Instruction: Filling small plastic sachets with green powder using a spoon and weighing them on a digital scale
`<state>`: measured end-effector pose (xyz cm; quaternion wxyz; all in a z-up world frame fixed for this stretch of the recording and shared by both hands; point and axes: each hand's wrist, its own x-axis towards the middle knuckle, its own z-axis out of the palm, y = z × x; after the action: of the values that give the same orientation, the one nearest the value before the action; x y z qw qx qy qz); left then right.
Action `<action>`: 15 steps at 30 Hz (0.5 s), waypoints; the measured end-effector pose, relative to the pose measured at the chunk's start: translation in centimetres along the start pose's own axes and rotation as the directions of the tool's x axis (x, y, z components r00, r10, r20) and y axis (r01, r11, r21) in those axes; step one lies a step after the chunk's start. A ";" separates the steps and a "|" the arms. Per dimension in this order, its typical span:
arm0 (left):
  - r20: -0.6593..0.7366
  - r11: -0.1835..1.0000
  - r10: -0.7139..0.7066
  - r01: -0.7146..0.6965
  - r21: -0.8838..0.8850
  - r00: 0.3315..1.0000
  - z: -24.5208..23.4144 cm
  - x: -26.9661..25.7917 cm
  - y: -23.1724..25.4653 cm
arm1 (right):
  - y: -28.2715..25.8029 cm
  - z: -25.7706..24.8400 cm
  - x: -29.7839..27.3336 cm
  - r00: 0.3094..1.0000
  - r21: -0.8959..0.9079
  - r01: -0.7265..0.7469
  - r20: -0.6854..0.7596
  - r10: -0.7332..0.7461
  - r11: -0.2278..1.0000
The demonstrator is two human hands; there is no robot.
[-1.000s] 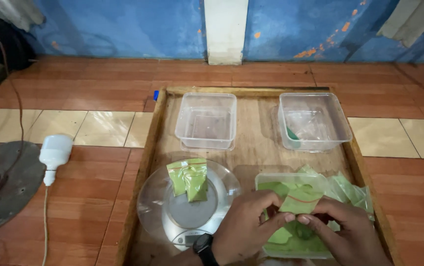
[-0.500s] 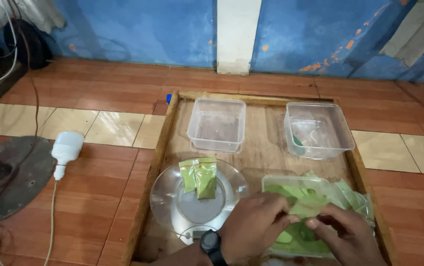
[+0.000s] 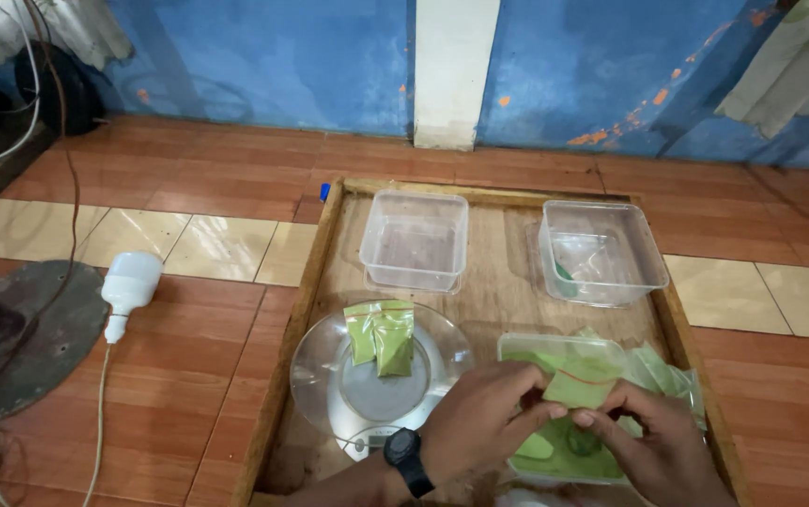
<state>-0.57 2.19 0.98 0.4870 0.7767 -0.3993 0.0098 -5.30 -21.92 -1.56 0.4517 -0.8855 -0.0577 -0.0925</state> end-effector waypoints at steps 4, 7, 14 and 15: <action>0.003 0.997 -0.047 0.047 0.053 0.999 0.0 0.4 0.0 | 0.1 -0.2 -0.1 0.999 0.111 0.033 -0.004 -0.032 0.993; -0.062 0.994 -0.068 0.073 0.078 0.996 -0.6 0.3 0.8 | 0.1 -0.8 0.0 1.000 0.145 -0.021 -0.018 0.024 0.989; 0.300 0.935 -0.135 0.022 0.353 0.944 -2.2 3.5 4.0 | 1.6 -0.7 -0.3 0.998 0.049 -0.065 0.018 0.064 0.997; 0.290 0.933 -0.151 0.039 0.357 0.945 -1.1 3.1 3.4 | 4.0 -0.6 -0.8 0.998 0.054 -0.062 0.035 0.060 0.997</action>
<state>-0.17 0.43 5.35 0.2733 0.8604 -0.4248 -0.0671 -5.37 -24.80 -4.55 0.4776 -0.8754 -0.0408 -0.0622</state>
